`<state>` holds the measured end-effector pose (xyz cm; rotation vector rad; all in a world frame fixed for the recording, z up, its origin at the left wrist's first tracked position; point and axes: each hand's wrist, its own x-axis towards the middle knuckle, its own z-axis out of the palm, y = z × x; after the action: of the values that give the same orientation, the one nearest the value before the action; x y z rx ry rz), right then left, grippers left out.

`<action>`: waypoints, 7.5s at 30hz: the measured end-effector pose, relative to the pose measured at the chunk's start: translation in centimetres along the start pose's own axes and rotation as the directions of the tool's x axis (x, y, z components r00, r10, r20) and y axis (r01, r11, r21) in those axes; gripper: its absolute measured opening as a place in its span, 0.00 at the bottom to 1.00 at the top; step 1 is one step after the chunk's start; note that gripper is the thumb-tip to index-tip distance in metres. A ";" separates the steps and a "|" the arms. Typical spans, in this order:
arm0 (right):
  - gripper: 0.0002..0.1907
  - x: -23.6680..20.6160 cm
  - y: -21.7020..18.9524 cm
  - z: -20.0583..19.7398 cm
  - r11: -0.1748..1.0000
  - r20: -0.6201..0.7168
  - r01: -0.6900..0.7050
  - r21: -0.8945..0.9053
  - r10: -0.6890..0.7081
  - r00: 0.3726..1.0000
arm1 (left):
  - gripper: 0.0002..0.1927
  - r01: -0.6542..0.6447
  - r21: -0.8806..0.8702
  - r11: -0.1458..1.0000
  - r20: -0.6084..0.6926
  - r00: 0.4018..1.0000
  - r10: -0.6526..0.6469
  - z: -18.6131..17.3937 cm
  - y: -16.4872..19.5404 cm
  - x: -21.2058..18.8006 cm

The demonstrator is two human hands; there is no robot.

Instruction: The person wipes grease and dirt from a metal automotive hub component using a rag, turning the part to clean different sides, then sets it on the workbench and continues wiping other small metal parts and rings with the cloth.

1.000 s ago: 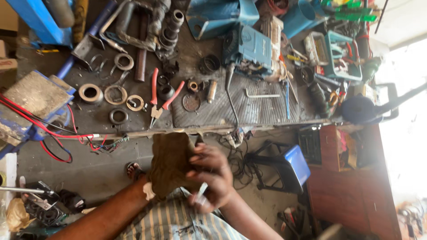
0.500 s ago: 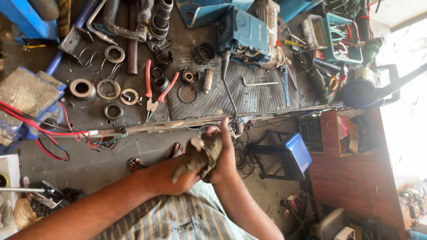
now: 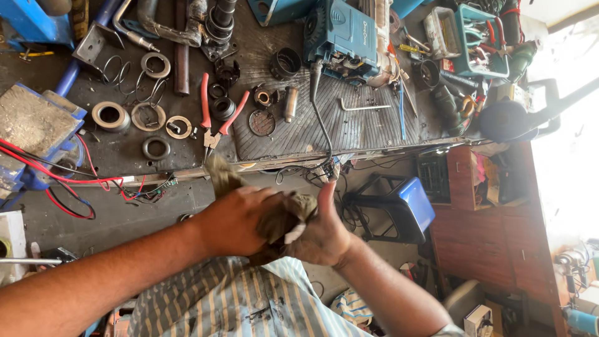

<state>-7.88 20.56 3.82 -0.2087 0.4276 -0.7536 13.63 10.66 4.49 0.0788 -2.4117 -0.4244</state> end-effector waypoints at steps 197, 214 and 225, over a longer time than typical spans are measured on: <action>0.09 16.2 -25.1 1.0 -0.424 0.266 -0.018 -0.906 -0.600 0.754 | 0.13 0.662 0.020 0.749 -0.285 0.722 -0.630 -3.8 -11.9 -0.7; 0.15 15.4 -21.9 -0.6 -0.389 0.160 -0.378 -0.840 -0.844 0.512 | 0.39 -0.099 -0.986 -0.136 0.059 0.555 -0.830 -7.0 -11.7 -9.9; 0.13 9.6 -13.6 -5.6 -0.060 -0.084 -0.248 -0.967 -0.842 0.533 | 0.38 0.002 -0.910 -0.415 0.354 0.525 -0.774 -0.7 -12.9 -2.9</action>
<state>-12.50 3.93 0.44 -1.5654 1.8980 -0.9372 15.65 -1.26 -0.98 0.4855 -0.5592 -2.2904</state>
